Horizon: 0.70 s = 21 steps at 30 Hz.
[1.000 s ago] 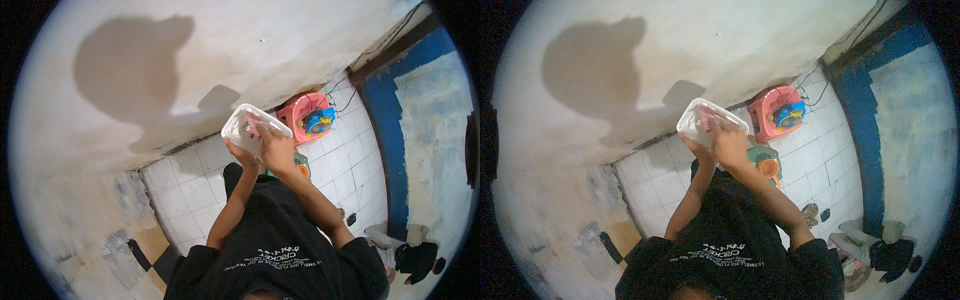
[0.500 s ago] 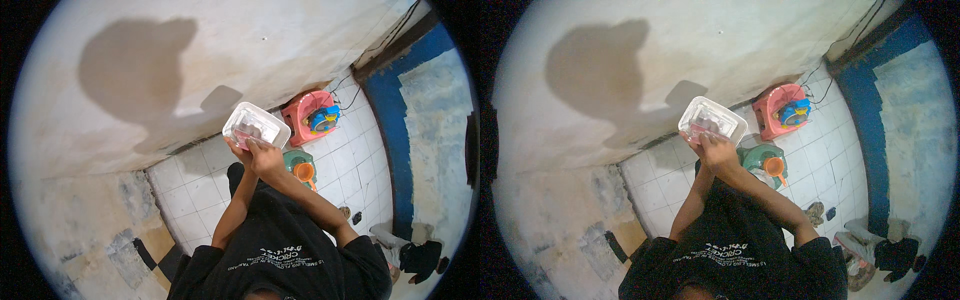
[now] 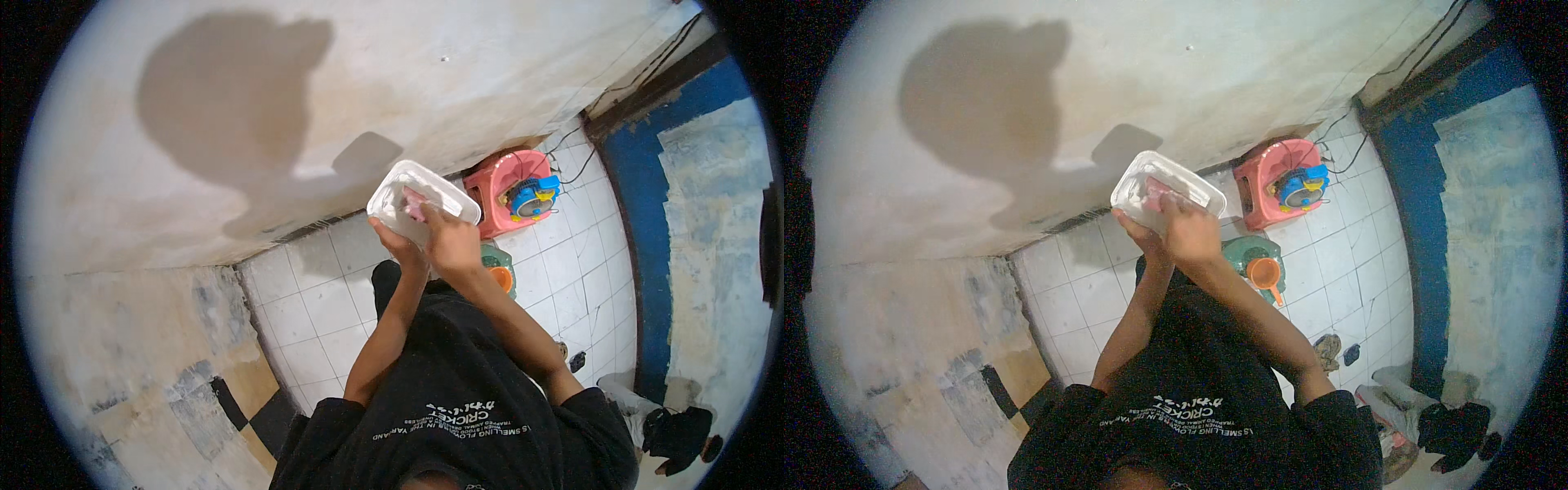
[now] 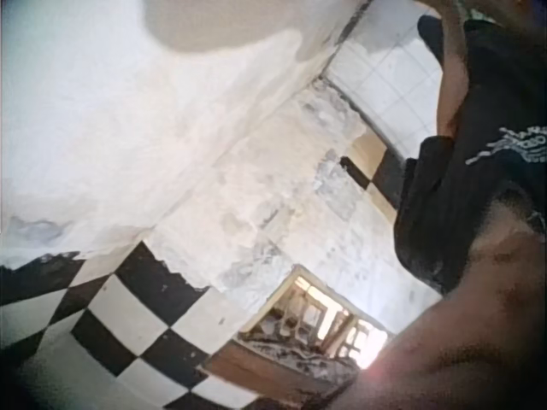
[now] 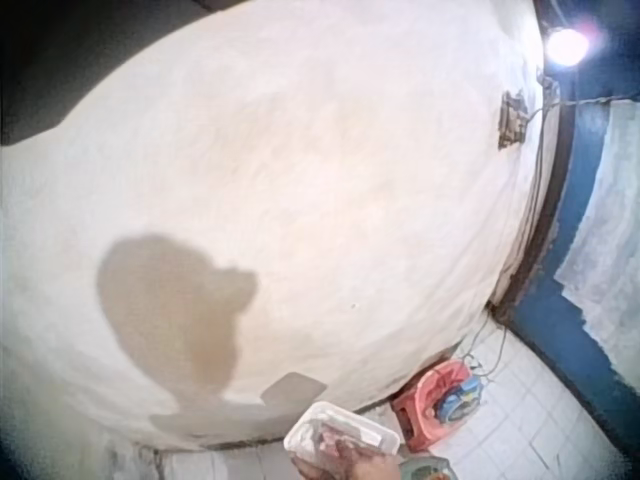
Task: The person applies a pink substance to a wall using a plastic scraper. The person repeatedly loads the scraper from a white container and spreads the material over a large area of the wall.
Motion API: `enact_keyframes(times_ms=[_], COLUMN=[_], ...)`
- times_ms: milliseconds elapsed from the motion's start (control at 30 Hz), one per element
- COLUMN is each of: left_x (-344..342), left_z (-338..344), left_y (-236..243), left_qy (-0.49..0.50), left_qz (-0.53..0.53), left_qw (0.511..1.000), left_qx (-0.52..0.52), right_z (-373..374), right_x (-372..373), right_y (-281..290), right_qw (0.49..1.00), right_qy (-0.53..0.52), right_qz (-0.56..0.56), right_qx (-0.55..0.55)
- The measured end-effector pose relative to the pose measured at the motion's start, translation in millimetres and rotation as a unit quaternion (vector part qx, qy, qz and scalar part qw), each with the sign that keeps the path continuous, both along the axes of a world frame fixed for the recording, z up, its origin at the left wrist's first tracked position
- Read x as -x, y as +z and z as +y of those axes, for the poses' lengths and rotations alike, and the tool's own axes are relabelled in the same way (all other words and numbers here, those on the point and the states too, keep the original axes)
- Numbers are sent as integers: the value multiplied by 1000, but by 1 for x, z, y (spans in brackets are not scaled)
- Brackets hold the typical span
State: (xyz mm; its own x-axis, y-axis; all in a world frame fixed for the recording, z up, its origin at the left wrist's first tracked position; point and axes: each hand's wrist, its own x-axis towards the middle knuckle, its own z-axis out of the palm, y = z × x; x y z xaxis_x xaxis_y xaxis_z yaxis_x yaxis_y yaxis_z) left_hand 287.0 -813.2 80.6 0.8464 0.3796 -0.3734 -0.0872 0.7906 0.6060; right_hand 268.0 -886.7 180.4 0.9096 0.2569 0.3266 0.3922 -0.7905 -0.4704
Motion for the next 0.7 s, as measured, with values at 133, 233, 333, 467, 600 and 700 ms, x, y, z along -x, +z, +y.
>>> enact_keyframes(times_ms=[133,233,333,467,600,700], left_x=[-5,-5,-4,-9,-8,-10], left_z=[0,-2,-3,-3,0,-2], left_y=[-19,-6,-2,-22,27,25], left_qy=[-13,-13,-35,-73,-25,-31], left_qz=[-51,-65,-78,-114,-68,-76], left_qw=[998,998,994,985,992,991], left_qx=[22,10,68,106,103,107], right_z=[10,2,-7,-2,-11,-19], right_x=[11,5,-5,10,-6,-10], right_y=[-18,2,7,-28,13,19], right_qw=[999,1000,1000,999,1000,998], right_qy=[39,4,-19,13,10,5], right_qz=[-18,26,-19,-18,4,61], right_qx=[-9,-12,7,39,-7,34])
